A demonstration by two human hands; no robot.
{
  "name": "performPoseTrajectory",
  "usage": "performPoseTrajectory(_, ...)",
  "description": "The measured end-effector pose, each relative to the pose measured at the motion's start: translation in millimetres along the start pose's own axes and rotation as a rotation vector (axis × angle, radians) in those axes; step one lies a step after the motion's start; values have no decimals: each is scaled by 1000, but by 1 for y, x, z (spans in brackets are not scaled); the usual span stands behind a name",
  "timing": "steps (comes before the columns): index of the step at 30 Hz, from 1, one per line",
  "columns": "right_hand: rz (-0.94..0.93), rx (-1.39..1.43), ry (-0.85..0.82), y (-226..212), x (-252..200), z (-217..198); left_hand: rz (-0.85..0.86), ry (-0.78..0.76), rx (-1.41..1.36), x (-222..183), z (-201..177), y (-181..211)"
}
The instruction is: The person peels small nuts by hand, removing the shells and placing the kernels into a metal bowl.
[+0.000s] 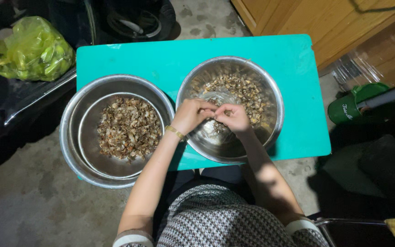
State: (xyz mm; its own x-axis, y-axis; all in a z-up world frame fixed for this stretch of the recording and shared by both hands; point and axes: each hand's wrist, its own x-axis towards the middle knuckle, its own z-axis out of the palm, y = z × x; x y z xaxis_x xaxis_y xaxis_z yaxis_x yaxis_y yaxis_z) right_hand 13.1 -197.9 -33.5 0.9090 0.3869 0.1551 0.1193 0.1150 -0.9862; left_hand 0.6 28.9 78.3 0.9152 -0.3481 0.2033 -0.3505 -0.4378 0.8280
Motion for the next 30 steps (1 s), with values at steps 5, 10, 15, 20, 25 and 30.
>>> performPoseTrajectory(5,233,259,89,-6,1,-3,-75,48,-154,0,7,-10)
performPoseTrajectory(10,259,443,112,-5,3,-4,-139,171,-329,-8,10,-9)
performPoseTrajectory(15,295,705,63,2,3,-14,-263,267,-332,-21,-22,13)
performPoseTrajectory(20,348,754,62,-9,6,-9,-206,495,-2,-74,-81,44)
performPoseTrajectory(25,376,790,185,-32,9,-7,-261,577,466,-123,-126,29)
performPoseTrajectory(30,348,864,249,-20,11,-13,-388,597,874,-126,-121,18)
